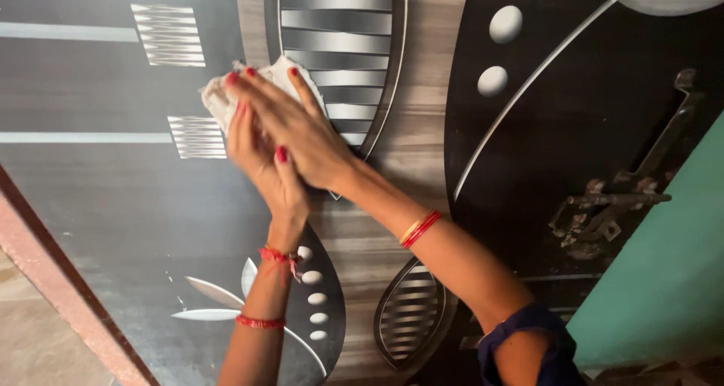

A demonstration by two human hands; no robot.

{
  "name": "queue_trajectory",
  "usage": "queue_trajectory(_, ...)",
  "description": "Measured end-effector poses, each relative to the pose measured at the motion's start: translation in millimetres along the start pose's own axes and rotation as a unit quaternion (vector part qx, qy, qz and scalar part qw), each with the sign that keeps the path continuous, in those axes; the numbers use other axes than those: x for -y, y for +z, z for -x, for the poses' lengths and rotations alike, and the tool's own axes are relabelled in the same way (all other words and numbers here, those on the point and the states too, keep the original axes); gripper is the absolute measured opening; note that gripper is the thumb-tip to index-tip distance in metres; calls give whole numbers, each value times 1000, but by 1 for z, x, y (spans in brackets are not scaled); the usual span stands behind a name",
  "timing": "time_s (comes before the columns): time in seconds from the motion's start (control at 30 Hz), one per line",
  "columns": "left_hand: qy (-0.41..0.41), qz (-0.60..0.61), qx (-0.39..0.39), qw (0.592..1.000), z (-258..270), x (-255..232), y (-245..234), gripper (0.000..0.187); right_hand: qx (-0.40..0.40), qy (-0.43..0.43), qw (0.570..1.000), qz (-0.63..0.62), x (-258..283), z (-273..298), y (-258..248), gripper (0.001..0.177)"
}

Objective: The person wipes the surface of a dark-colored door with a white cloth. They clean the decorative panels and the area around the handle using both hands.

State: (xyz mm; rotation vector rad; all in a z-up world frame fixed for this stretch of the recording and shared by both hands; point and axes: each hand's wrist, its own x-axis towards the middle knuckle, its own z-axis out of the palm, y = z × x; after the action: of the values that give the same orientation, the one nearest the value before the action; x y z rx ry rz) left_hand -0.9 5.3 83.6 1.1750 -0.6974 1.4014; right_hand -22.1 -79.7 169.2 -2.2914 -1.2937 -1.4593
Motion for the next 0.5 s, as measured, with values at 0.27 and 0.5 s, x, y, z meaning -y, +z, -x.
queue_trajectory(0.27, 12, -384, 175, 906, -95, -13, -8, 72, 16, -48, 995, 82, -43, 25, -52, 68)
queue_trajectory(0.5, -21, -402, 137, 905, -195, -4, -24, 70, -58, -137, 979, 141, -66, 63, -99, 42)
